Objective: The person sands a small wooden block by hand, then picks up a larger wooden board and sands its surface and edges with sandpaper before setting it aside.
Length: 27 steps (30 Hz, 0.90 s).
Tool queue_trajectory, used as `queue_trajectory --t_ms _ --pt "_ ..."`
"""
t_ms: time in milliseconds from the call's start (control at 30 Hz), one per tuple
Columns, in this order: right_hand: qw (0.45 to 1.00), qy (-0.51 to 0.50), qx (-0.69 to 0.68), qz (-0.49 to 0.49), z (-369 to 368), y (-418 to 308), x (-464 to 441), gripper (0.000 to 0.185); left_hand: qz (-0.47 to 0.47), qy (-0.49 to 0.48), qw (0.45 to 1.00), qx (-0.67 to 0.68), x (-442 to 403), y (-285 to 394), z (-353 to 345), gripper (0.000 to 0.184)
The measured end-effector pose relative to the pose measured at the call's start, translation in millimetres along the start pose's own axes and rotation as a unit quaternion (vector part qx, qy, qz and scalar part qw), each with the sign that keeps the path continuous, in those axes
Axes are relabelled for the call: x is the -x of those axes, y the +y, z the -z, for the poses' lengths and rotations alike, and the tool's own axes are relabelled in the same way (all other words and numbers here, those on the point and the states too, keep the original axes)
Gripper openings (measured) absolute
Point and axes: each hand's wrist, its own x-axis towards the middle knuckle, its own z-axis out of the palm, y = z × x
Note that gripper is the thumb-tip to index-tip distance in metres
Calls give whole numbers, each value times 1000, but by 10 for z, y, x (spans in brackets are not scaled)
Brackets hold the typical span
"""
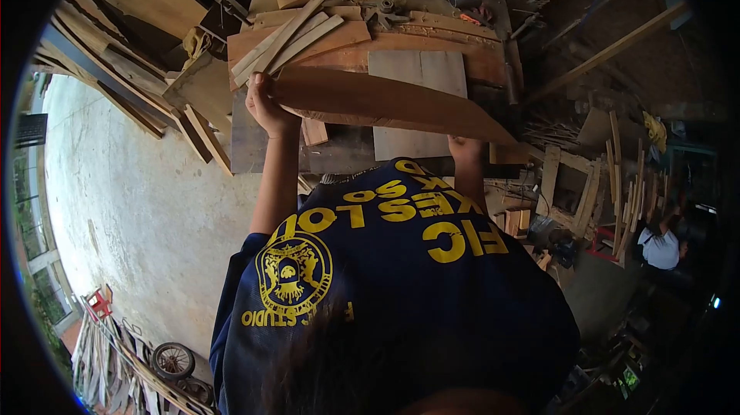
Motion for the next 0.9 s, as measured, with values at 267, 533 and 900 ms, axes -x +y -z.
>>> queue_trajectory --t_ms 267,533,900 --pt "930 -308 -172 -107 690 -227 140 38 194 -11 970 149 78 -413 865 31" --pt "958 -222 -63 -172 778 -436 -147 38 313 48 948 3 468 -468 1255 33" --pt "984 -57 165 -23 98 -767 -959 45 341 -37 937 -63 597 -630 1083 50"
